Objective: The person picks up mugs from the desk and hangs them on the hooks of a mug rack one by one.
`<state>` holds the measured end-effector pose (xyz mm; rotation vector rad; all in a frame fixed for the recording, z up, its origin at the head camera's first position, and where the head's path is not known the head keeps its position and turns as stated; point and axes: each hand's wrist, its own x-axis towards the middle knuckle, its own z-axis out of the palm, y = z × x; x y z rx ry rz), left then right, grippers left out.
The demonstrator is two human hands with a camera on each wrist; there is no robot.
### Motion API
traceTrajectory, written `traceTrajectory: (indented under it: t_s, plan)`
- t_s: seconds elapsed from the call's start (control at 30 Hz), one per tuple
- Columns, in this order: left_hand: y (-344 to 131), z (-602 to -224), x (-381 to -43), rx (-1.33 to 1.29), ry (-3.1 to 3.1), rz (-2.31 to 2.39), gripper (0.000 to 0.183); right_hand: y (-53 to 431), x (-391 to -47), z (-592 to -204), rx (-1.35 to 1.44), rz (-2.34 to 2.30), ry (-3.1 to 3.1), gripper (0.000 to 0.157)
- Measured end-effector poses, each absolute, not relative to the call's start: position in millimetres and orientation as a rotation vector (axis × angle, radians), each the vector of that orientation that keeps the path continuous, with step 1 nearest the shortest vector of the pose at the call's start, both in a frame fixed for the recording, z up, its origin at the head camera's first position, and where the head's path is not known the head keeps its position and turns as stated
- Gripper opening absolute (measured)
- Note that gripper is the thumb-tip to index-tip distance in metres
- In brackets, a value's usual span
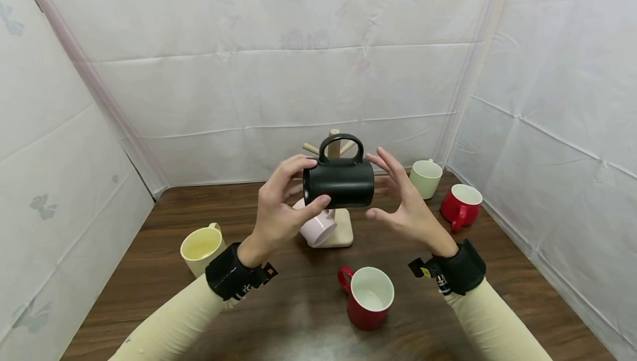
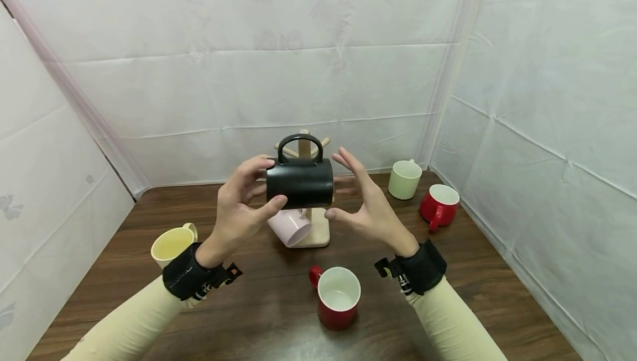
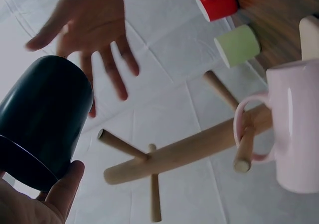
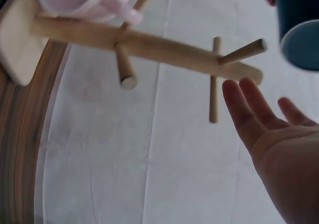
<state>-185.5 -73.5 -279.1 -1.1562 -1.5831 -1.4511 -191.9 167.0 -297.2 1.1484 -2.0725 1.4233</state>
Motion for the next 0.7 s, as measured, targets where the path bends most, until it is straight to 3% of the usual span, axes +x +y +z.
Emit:
traceTrajectory:
  t_s: [0.4,0.7]
  plan:
    - [-67,-297,-187,-1.201,-1.618,-1.513,0.052,164,-183,-298,1.074,1.455,-2.135,0.080]
    - [-69,-303,-189,-1.202,-1.674,-1.530,0.054,166,-183,-300,1.044,1.449,-2.150,0.077]
